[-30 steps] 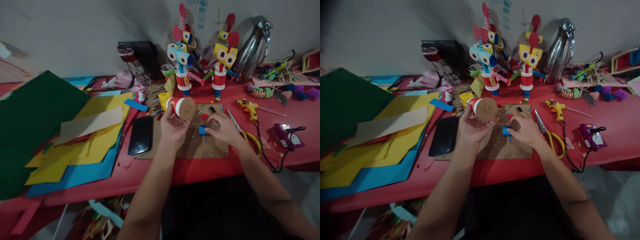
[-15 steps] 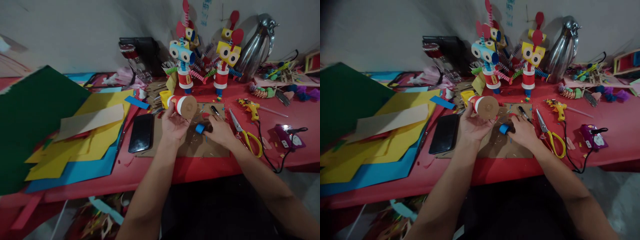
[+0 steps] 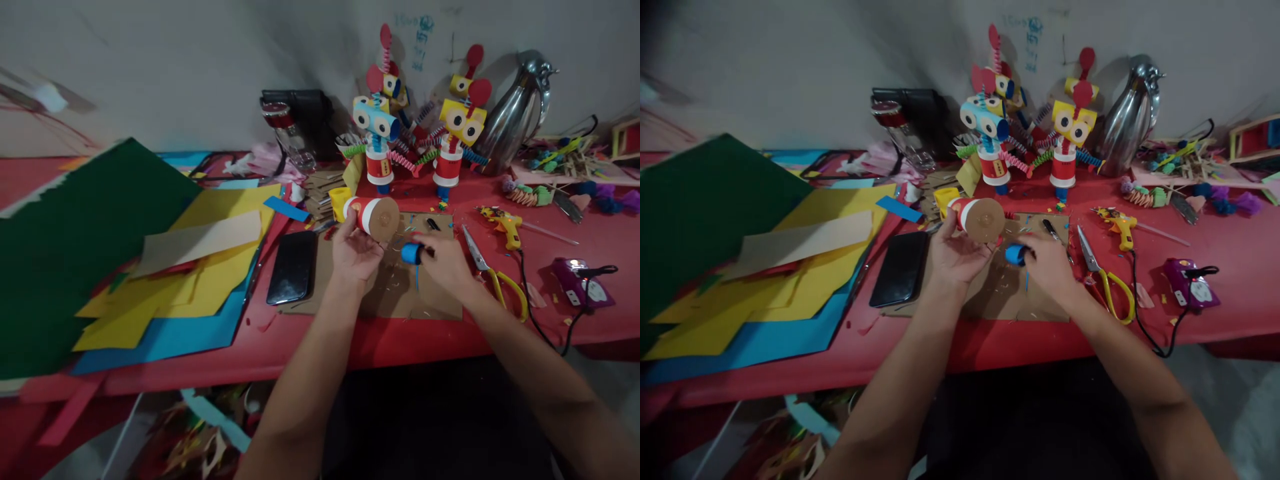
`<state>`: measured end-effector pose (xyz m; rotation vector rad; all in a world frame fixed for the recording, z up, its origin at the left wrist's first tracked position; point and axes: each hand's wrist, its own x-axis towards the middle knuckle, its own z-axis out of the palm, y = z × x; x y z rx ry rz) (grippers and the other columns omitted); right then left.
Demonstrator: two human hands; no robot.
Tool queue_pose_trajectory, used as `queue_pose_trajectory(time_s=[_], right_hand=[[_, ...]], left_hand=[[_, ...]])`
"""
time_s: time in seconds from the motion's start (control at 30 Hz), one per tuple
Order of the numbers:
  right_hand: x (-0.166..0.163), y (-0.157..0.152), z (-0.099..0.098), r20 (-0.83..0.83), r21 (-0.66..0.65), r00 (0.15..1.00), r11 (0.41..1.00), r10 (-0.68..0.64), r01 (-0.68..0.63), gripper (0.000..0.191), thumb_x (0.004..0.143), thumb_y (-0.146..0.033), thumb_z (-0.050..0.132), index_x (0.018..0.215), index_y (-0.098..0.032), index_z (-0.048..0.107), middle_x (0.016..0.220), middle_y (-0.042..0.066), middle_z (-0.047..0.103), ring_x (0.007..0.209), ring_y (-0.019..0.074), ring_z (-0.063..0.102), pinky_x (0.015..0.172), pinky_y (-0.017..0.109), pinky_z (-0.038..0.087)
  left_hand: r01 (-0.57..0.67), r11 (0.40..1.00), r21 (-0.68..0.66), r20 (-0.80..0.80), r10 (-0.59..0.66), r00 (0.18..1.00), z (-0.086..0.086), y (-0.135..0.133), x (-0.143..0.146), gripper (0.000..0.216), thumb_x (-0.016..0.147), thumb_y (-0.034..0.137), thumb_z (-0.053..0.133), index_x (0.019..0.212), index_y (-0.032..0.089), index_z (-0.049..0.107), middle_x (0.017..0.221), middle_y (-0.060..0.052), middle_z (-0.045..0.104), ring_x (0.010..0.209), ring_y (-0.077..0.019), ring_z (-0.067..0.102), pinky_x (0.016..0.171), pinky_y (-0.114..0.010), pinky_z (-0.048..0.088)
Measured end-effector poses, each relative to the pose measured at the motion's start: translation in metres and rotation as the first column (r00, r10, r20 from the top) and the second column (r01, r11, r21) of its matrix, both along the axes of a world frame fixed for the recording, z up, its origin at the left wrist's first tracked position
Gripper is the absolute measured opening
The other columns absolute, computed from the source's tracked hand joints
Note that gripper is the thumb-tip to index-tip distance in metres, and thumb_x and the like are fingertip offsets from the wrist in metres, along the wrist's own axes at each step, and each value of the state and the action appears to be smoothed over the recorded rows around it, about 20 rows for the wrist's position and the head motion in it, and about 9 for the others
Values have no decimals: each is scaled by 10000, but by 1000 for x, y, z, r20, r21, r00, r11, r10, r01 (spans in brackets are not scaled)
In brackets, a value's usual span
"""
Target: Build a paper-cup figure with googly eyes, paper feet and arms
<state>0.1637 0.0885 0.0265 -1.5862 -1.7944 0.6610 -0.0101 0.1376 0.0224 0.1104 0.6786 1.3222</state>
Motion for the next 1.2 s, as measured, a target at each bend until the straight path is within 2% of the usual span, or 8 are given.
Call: queue_pose_trajectory(time_s=[0.17, 0.27, 0.37, 0.47, 0.57, 0.8, 0.97, 1.2], right_hand=[[12, 17, 1, -621, -122, 769, 988, -153, 98, 327, 756, -201, 600, 1031, -216, 778, 751, -8, 731, 590, 134, 658, 607, 282, 568], [10, 17, -1, -772, -152, 611, 985, -173, 87, 315, 711, -256, 645, 997, -221, 775, 820, 6, 763, 658, 143, 679, 699, 315, 595], [5, 11, -3, -827, -189, 542, 982, -148, -20, 325, 745, -312, 614, 1017, -219, 767, 916, 41, 782, 740, 177, 710, 761, 363, 603], [1, 5, -2, -807, -145, 583, 989, -100, -31, 326, 809, -417, 634, 1047, -230, 755, 998, 57, 772, 854, 201, 720, 795, 374, 595], [-4, -1, -3, -716, 13, 695, 996, -56, 94, 375, 794, -424, 737, 1125, -250, 712, 1078, 53, 749, 960, 200, 700, 862, 370, 578], [-11, -6, -11, -420, 426, 907, 888, 21, 176, 281, 859, -396, 772, 1098, -273, 690, 1066, 46, 740, 977, 225, 702, 880, 412, 590], [-9, -5, -13, -300, 474, 954, 867, -4, 152, 252, 876, -411, 779, 1095, -305, 715, 1088, 29, 759, 1003, 235, 710, 857, 415, 606], [-11, -3, -17, -279, 514, 960, 842, -19, 166, 205, 885, -330, 778, 1081, -298, 726, 1060, 18, 767, 995, 223, 718, 803, 381, 616]], left_hand=[[31, 998, -46, -22, -32, 999, -1, 0, -1, 200, 914, 398, 691, 962, 210, 735, 823, -44, 767, 921, -230, 756, 793, -303, 608], [38, 999, -26, -22, -39, 999, 0, -1, 0, 230, 912, 407, 687, 1052, 232, 734, 863, -44, 779, 874, -224, 760, 780, -322, 614], [53, 998, -14, -31, -54, 998, 0, -2, 3, 263, 904, 437, 687, 1058, 227, 731, 835, -45, 779, 805, -215, 762, 750, -313, 611], [38, 999, -15, -59, -39, 997, 1, -4, 7, 224, 900, 405, 684, 1013, 218, 732, 829, -40, 787, 767, -198, 759, 721, -289, 605], [39, 999, -5, -91, -39, 995, 2, -6, 11, 184, 893, 367, 689, 982, 213, 736, 829, -36, 792, 744, -182, 754, 700, -266, 600], [113, 994, 9, -135, -111, 985, 5, -11, 16, 265, 892, 396, 705, 1047, 183, 737, 820, -28, 782, 708, -176, 729, 691, -292, 604], [115, 993, -22, -114, -117, 987, 9, -13, 19, 140, 911, 310, 670, 946, 188, 729, 742, -8, 763, 579, -136, 672, 501, -230, 514], [162, 987, 21, -103, -159, 982, 4, -14, 20, 173, 888, 341, 709, 976, 193, 722, 796, -8, 786, 630, -141, 705, 521, -236, 524]])
